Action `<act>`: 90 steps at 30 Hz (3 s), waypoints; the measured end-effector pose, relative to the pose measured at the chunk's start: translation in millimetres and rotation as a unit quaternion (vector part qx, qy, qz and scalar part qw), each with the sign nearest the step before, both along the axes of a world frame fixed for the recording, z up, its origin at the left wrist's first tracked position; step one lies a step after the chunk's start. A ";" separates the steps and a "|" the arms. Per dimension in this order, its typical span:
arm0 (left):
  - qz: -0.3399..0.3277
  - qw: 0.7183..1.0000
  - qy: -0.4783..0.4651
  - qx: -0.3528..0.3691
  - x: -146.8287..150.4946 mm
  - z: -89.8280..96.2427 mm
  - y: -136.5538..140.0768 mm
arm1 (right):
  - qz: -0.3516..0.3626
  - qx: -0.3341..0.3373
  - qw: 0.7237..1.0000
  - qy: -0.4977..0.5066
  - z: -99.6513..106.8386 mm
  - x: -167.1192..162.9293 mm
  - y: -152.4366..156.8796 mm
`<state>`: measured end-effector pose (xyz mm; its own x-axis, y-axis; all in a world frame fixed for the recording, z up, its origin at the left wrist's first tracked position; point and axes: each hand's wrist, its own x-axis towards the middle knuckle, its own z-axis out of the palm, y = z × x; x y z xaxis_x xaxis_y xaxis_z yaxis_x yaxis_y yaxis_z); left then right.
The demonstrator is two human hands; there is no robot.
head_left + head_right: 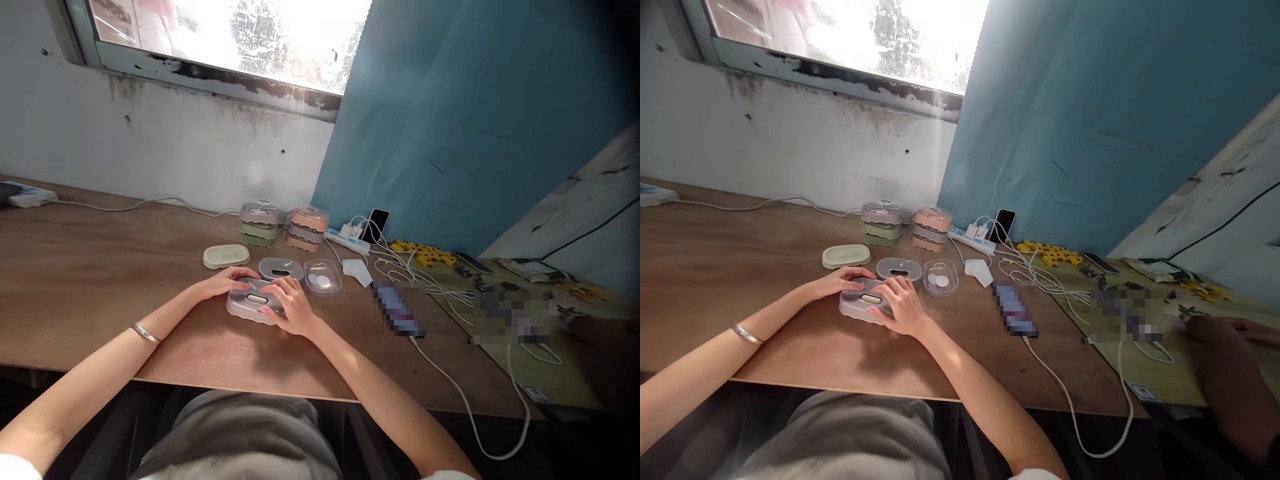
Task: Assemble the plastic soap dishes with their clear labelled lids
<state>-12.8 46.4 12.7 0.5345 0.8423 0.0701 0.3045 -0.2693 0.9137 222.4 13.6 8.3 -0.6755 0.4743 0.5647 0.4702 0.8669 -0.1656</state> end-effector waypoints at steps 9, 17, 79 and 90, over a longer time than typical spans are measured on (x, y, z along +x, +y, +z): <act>0.018 0.995 0.072 0.068 8.8 1.4 -4.2 | -0.022 -0.042 0.997 -0.062 11.7 1.2 -1.2; 0.091 0.987 0.099 0.083 20.7 -11.4 -2.5 | -0.226 -0.175 0.951 -0.121 51.7 72.0 34.9; 0.021 0.998 -0.055 -0.020 21.8 -7.9 -10.7 | -0.014 -0.363 0.797 0.483 31.8 11.1 13.1; 0.052 0.993 -0.080 -0.063 24.0 -6.5 -9.7 | -0.154 -0.449 0.763 0.438 8.3 5.8 25.8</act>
<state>11.2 36.7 6.2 0.4344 0.9000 0.0367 0.1738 -0.1237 0.9770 228.2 39.5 16.6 -0.0027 0.9961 0.0887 -0.0036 0.0887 -0.9961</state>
